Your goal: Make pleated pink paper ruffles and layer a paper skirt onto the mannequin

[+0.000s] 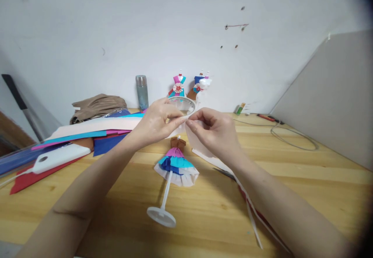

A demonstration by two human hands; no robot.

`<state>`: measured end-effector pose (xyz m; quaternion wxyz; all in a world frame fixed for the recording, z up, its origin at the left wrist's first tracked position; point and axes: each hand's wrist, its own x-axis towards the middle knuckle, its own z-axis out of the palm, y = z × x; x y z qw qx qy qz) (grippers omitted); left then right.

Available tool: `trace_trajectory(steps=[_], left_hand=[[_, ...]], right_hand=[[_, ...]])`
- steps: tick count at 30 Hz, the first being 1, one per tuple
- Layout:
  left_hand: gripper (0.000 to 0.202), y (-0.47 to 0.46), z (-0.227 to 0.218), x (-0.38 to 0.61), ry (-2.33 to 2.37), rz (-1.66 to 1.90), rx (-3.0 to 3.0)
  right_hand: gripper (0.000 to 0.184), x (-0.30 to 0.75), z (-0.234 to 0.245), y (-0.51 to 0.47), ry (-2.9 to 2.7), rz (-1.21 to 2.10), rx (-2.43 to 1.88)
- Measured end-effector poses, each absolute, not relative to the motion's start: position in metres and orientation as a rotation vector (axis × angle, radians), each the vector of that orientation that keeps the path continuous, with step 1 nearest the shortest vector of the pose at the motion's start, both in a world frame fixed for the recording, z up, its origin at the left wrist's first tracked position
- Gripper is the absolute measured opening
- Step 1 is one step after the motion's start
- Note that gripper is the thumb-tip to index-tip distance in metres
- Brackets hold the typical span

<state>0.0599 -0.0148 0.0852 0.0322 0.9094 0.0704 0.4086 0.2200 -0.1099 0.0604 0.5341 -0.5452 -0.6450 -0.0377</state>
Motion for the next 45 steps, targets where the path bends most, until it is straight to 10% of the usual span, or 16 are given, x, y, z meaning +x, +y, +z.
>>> trace_trajectory(steps=[33, 45], left_hand=[[0.027, -0.001, 0.090, 0.054, 0.149, 0.879, 2.560], [0.026, 0.003, 0.093, 0.051, 0.221, 0.618, 2.448]], right_hand=[[0.042, 0.231, 0.062, -0.100, -1.416, 0.026, -1.365], [0.021, 0.227, 0.063, -0.105, -1.533, 0.297, -1.390]])
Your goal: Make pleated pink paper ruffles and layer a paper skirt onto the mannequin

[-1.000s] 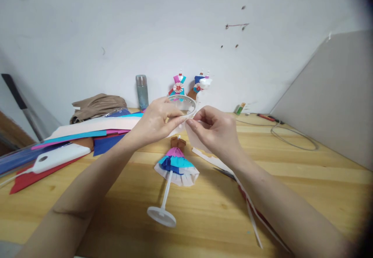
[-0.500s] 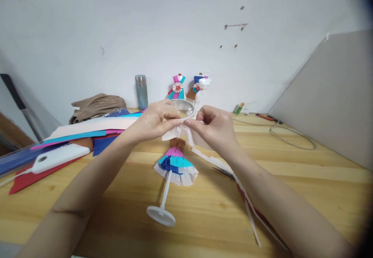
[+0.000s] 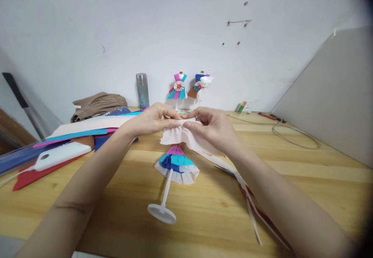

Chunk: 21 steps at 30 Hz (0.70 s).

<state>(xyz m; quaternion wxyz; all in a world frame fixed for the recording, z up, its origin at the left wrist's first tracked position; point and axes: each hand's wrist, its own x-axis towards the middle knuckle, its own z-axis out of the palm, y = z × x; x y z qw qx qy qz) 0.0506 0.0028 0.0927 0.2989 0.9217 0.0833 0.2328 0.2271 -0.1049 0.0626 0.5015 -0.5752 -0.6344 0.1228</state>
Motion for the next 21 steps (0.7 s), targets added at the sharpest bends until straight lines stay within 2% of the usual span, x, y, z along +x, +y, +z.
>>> trace_trajectory(steps=[8, 12, 14, 21], left_hand=[[0.029, 0.012, 0.095, 0.044, 0.217, 0.405, 2.364], [0.040, 0.017, 0.098, 0.041, 0.137, 0.351, 2.298], [0.042, 0.015, 0.098, 0.042, 0.161, 0.374, 2.278], [0.027, -0.003, 0.089, 0.058, 0.387, 0.527, 2.276]], right_hand=[[0.023, 0.227, 0.061, -0.104, -1.468, 0.598, -1.337], [0.024, 0.227, 0.061, -0.104, -1.433, 0.636, -1.360], [0.024, 0.228, 0.060, -0.103, -1.428, 0.611, -1.383], [0.024, 0.230, 0.055, -0.098, -1.558, 0.325, -1.444]])
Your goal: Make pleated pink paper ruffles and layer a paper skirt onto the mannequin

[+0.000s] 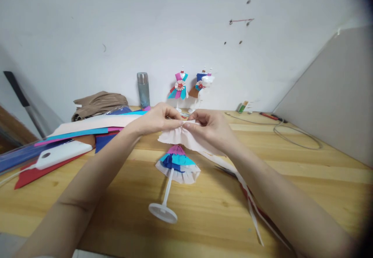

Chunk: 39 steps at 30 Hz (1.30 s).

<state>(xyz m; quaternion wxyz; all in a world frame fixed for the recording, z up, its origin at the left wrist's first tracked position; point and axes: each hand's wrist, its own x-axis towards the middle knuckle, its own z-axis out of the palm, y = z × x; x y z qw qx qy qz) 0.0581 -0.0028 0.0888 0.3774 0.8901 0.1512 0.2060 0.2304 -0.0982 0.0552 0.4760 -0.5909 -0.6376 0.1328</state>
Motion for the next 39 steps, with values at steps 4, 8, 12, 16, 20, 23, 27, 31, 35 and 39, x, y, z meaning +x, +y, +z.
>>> trace_trajectory(steps=[4, 8, 12, 16, 20, 23, 27, 31, 35, 39], left_hand=[[0.018, 0.000, 0.085, 0.061, 0.431, 0.761, 2.415], [0.018, 0.008, 0.082, 0.060, 0.344, 1.049, 2.629], [0.017, 0.008, 0.080, 0.062, 0.255, 1.174, 2.756], [0.018, 0.004, 0.079, 0.062, 0.254, 1.197, 2.736], [0.015, 0.004, 0.080, 0.062, 0.241, 1.204, 2.649], [0.015, 0.003, 0.080, 0.063, 0.246, 1.191, 2.651], [0.017, 0.001, 0.079, 0.065, 0.240, 1.210, 2.678], [0.016, 0.003, 0.077, 0.065, 0.226, 1.247, 2.754], [0.017, 0.006, 0.076, 0.065, 0.222, 1.285, 2.867], [0.017, 0.008, 0.076, 0.065, 0.228, 1.275, 2.922]], right_hand=[[0.030, 0.233, 0.058, -0.099, -1.563, 0.380, -1.446], [0.034, 0.237, 0.059, -0.097, -1.490, 0.231, -1.432], [0.020, 0.237, 0.058, -0.095, -1.517, 0.176, -1.431], [0.019, 0.233, 0.059, -0.097, -1.554, 0.223, -1.369], [0.017, 0.229, 0.060, -0.100, -1.540, 0.177, -1.358], [0.016, 0.229, 0.060, -0.101, -1.488, 0.209, -1.372], [0.017, 0.229, 0.060, -0.101, -1.468, 0.298, -1.371], [0.011, 0.231, 0.062, -0.099, -1.480, 0.158, -1.465], [0.010, 0.233, 0.066, -0.101, -1.506, 0.114, -1.559], [0.019, 0.235, 0.068, -0.102, -1.520, 0.220, -1.543]])
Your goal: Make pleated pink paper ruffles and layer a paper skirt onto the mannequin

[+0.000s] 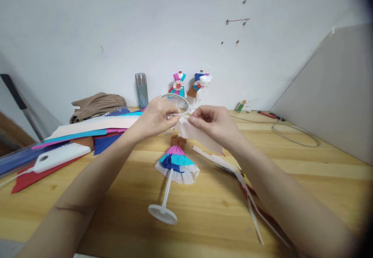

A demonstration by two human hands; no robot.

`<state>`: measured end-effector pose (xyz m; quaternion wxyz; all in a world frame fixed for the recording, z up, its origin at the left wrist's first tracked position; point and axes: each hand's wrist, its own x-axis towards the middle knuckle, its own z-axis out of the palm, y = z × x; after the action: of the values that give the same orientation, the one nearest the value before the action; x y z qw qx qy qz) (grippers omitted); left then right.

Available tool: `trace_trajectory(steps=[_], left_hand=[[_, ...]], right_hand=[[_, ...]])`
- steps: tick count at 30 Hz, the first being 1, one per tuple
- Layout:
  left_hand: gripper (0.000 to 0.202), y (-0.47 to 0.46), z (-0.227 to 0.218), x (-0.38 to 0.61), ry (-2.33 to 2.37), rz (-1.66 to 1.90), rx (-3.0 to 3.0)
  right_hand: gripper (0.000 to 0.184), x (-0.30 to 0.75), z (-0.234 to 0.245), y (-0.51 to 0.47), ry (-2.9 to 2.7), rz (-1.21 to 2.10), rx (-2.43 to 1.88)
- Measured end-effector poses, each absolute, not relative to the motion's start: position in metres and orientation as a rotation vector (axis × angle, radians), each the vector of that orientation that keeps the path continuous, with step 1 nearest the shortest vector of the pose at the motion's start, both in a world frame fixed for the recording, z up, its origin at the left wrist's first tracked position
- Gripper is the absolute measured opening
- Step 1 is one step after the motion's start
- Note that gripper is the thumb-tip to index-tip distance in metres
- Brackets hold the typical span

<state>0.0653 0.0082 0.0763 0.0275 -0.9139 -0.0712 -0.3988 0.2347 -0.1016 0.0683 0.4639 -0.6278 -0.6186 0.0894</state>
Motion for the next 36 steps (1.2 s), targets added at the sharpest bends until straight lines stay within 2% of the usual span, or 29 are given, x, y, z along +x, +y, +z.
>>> trace_trajectory(steps=[8, 28, 36], left_hand=[[0.017, 0.009, 0.075, 0.067, -0.237, -1.201, -2.841], [0.019, -0.004, 0.078, 0.066, -0.307, -1.380, -3.063], [0.020, -0.003, 0.084, 0.063, -0.453, -1.337, -3.290]], right_hand=[[0.009, 0.234, 0.065, -0.096, -1.515, 0.112, -1.585], [0.011, 0.224, 0.063, -0.104, -1.488, 0.010, -1.464], [0.011, 0.232, 0.068, -0.104, -1.494, 0.046, -1.503]])
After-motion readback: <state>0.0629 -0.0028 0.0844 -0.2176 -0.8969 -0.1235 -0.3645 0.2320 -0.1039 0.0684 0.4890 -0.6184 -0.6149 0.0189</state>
